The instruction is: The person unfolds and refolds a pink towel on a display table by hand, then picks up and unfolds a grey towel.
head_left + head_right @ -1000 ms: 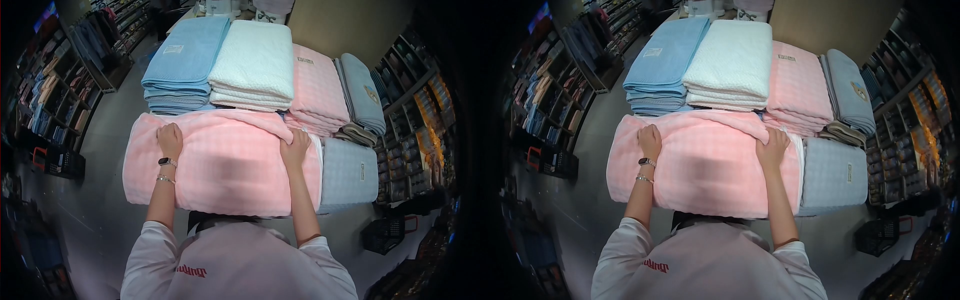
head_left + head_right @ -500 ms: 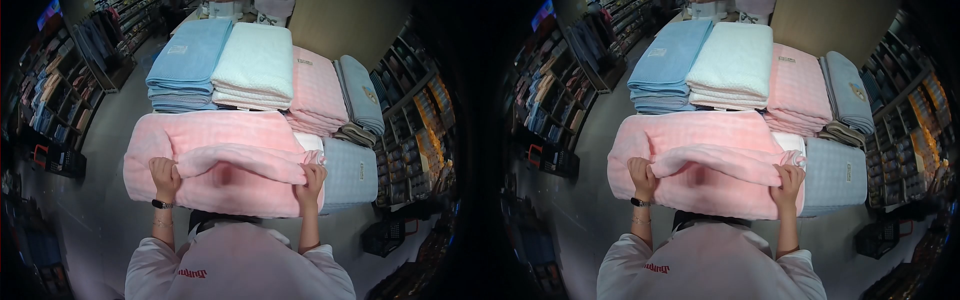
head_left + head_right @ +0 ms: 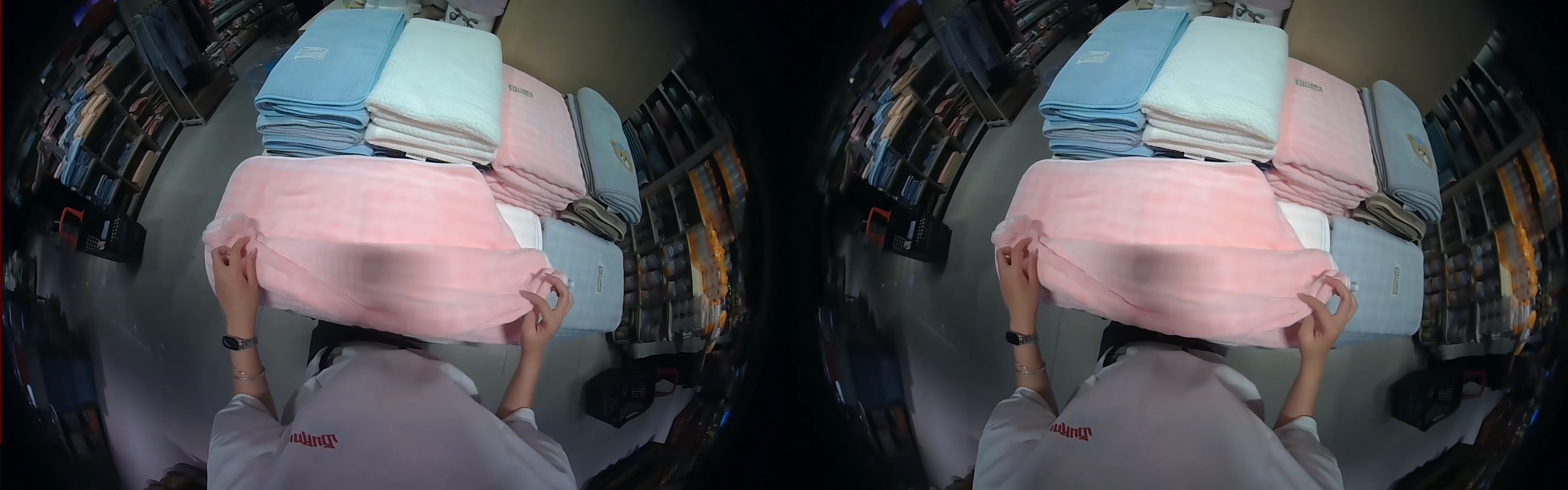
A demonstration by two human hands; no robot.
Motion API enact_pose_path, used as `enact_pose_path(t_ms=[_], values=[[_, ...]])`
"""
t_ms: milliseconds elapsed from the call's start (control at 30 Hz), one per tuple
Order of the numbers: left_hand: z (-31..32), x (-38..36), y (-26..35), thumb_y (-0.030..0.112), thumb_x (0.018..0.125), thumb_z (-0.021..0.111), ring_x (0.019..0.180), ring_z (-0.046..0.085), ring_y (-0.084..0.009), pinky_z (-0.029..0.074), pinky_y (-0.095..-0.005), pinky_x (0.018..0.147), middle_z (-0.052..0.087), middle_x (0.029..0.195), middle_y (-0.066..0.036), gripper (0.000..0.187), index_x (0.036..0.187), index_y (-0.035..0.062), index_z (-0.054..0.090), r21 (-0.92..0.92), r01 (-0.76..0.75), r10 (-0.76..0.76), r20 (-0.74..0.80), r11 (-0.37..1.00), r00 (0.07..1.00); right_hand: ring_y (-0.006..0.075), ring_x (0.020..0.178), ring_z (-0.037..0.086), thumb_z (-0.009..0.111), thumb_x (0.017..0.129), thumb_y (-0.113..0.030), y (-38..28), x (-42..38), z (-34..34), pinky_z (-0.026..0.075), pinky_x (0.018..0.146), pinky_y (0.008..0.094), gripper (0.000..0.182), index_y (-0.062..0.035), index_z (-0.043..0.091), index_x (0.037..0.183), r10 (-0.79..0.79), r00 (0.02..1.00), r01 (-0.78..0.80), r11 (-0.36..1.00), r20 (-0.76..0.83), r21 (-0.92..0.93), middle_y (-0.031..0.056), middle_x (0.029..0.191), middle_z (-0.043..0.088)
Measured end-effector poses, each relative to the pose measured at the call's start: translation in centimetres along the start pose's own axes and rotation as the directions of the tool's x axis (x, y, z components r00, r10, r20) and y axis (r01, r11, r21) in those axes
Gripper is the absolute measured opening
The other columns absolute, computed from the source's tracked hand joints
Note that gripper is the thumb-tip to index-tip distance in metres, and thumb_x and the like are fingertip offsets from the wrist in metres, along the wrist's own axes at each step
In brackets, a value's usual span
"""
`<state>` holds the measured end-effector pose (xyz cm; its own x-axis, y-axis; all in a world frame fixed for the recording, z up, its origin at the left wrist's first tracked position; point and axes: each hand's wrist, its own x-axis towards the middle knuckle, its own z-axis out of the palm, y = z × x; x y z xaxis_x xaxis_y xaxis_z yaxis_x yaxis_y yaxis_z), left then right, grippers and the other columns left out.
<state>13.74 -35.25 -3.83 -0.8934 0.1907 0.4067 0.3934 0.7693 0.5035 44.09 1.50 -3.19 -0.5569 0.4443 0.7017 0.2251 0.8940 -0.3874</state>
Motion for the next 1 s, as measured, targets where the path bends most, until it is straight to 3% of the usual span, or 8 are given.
enact_pose_path(t_ms=[100, 200, 300, 400, 600, 800, 933, 1000], values=[[1.1, 0.3, -1.1, 0.000, 0.081, 0.057, 0.110, 0.046, -0.0305, 0.041, -0.0396, 0.090, 0.043, 0.119, -0.014, 0.038, 0.115, 0.0151, 0.063, 0.113, -0.087, 0.087, 0.007, 0.990, 0.996, 0.0278, 0.112, 0.045, 0.045, 0.061, 0.006, 1.3, 2.0, 0.3, 0.034, 0.098, 0.0385, 0.043, -0.0064, 0.069, 0.095, 0.189, 0.965, -0.183, 0.982, -0.182, 0.050, 0.0112, 0.116, 0.056], [1.9, -0.1, -0.3, -0.005, 0.079, 0.054, 0.127, 0.033, -0.0363, 0.031, -0.0447, 0.101, 0.034, 0.136, -0.017, 0.045, 0.117, 0.0180, 0.063, 0.276, -0.169, 0.208, -0.118, 0.946, 0.971, 0.0266, 0.105, 0.050, 0.045, 0.064, 0.006, 0.9, 5.9, 1.0, 0.037, 0.096, 0.0372, 0.041, -0.0023, 0.068, 0.097, 0.227, 0.939, -0.266, 0.955, -0.259, -0.129, 0.0123, 0.113, 0.060], [2.5, -0.9, -0.1, -0.008, 0.076, 0.054, 0.131, 0.031, -0.0385, 0.027, -0.0477, 0.105, 0.031, 0.141, -0.022, 0.051, 0.118, 0.0192, 0.063, 0.322, -0.202, 0.234, -0.063, 0.925, 0.970, 0.0272, 0.097, 0.056, 0.051, 0.075, 0.000, 1.8, 8.7, 2.9, 0.040, 0.092, 0.0351, 0.031, -0.0011, 0.067, 0.101, 0.347, 0.938, -0.326, 0.887, -0.006, 0.328, 0.0131, 0.108, 0.063], [3.2, -2.0, -1.5, -0.008, 0.076, 0.054, 0.129, 0.033, -0.0392, 0.028, -0.0478, 0.104, 0.033, 0.139, -0.023, 0.051, 0.118, 0.0190, 0.063, 0.292, -0.166, 0.176, -0.007, 0.942, 0.984, 0.0299, 0.095, 0.058, 0.056, 0.085, -0.014, 2.3, 10.8, 7.3, 0.048, 0.078, 0.0370, 0.027, -0.0027, 0.066, 0.107, 0.566, 0.775, -0.631, 0.674, 0.280, 0.383, 0.0172, 0.113, 0.062], [1.7, -2.5, -2.1, -0.008, 0.075, 0.054, 0.121, 0.041, -0.0394, 0.035, -0.0448, 0.101, 0.042, 0.127, -0.023, 0.051, 0.119, 0.0174, 0.062, 0.130, -0.089, 0.083, 0.052, 0.987, 0.995, 0.0352, 0.089, 0.058, 0.061, 0.085, -0.038, 2.7, 8.9, 14.8, 0.046, 0.075, 0.0417, 0.046, 0.0003, 0.062, 0.111, 0.348, 0.907, -0.281, 0.919, 0.236, -0.276, 0.0186, 0.096, 0.064], [0.8, -2.3, -2.4, -0.013, 0.075, 0.050, 0.116, 0.046, -0.0398, 0.040, -0.0424, 0.096, 0.044, 0.120, -0.022, 0.053, 0.121, 0.0143, 0.059, -0.086, -0.084, 0.078, -0.066, 0.993, 0.995, 0.0250, 0.085, 0.054, 0.074, 0.074, -0.019, 4.0, 8.3, 14.2, 0.044, 0.079, 0.0330, 0.034, 0.0010, 0.059, 0.097, 0.312, 0.936, -0.343, 0.912, 0.160, 0.224, 0.0133, 0.095, 0.059], [0.6, -2.3, -2.7, -0.011, 0.076, 0.051, 0.114, 0.046, -0.0404, 0.039, -0.0453, 0.096, 0.045, 0.119, -0.022, 0.054, 0.124, 0.0145, 0.056, -0.078, -0.028, 0.018, -0.130, 0.997, 0.991, 0.0184, 0.087, 0.051, 0.077, 0.068, -0.001, 3.7, 5.8, 13.0, 0.044, 0.079, 0.0292, 0.034, -0.0019, 0.054, 0.094, 0.175, 0.979, -0.198, 0.740, 0.101, 0.643, 0.0099, 0.105, 0.056], [0.4, -2.6, -3.3, -0.009, 0.076, 0.052, 0.113, 0.046, -0.0408, 0.038, -0.0463, 0.096, 0.045, 0.118, -0.022, 0.055, 0.125, 0.0149, 0.054, -0.119, -0.028, 0.012, -0.129, 0.992, 0.992, 0.0167, 0.090, 0.050, 0.076, 0.068, 0.003, 3.4, 5.1, 11.9, 0.044, 0.081, 0.0287, 0.038, -0.0026, 0.054, 0.098, 0.175, 0.958, -0.277, 0.771, 0.226, 0.573, 0.0106, 0.109, 0.054]])
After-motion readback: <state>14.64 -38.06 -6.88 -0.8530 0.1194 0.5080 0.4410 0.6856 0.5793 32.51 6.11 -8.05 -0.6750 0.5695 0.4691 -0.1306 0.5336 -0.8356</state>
